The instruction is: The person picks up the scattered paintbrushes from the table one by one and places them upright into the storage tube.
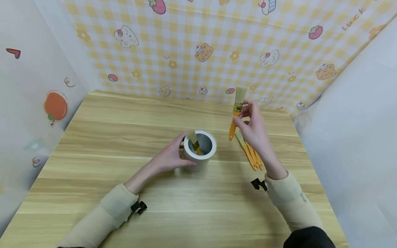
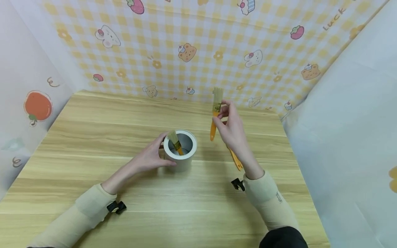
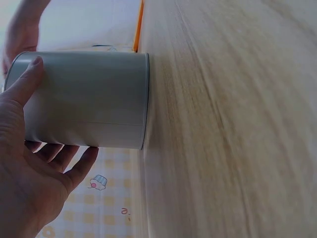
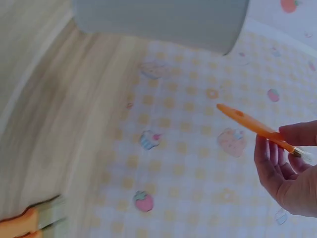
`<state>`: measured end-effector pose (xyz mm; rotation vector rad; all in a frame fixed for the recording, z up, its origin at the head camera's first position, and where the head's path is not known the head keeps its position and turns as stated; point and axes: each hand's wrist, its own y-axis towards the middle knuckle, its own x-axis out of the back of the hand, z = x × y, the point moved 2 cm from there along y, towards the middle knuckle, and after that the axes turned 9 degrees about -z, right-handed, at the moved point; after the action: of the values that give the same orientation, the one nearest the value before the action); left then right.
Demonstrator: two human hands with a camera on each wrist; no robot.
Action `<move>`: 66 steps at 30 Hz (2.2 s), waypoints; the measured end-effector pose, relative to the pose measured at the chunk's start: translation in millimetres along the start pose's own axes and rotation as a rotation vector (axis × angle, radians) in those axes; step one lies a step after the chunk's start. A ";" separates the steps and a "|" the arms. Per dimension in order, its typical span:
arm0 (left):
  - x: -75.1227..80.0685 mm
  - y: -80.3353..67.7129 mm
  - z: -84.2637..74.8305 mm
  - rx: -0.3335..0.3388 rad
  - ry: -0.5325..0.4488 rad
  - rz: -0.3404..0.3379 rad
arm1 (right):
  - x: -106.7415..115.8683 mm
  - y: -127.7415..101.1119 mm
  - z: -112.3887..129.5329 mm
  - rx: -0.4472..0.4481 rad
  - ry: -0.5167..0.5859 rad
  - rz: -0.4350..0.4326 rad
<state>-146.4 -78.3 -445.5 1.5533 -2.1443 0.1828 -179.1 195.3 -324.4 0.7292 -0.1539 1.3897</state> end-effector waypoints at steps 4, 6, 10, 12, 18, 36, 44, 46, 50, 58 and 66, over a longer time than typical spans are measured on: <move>1.2 0.6 0.3 -0.008 0.001 0.002 | -6.1 -1.0 23.0 0.043 0.191 -0.045; 1.3 0.4 0.0 -0.006 0.005 0.006 | -10.7 -2.5 32.3 0.071 0.252 -0.044; 1.7 0.2 -0.6 -0.001 0.010 0.006 | -22.2 -6.6 40.6 0.116 0.276 -0.003; 1.8 0.4 -1.1 -0.006 0.005 0.009 | -27.5 -9.1 38.9 0.132 0.244 0.026; 1.2 2.0 -0.5 -0.009 -0.011 0.029 | -39.8 -16.6 27.2 0.190 0.081 0.064; 1.1 -0.3 0.4 -0.020 0.002 0.027 | -65.9 -31.2 7.2 0.327 -0.085 0.126; 1.3 -0.4 -0.3 -0.005 0.011 0.028 | -70.7 -32.2 1.7 0.338 -0.118 0.141; 1.3 -0.6 -0.9 -0.003 0.010 0.029 | -71.4 -32.7 0.2 0.344 -0.113 0.140; 1.0 -0.8 -1.0 -0.011 -0.002 0.026 | -70.3 -33.9 -3.4 0.325 -0.110 0.131; 1.9 -1.5 0.7 -0.010 0.002 0.003 | -58.3 -32.0 -17.2 0.241 -0.107 0.113; 1.8 -2.2 -1.0 -0.001 0.011 0.005 | -45.0 -33.0 -52.8 0.131 -0.155 0.123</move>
<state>-144.6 -80.3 -444.2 1.5434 -2.1396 0.1914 -174.4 186.6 -400.6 0.9505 -0.2337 1.4703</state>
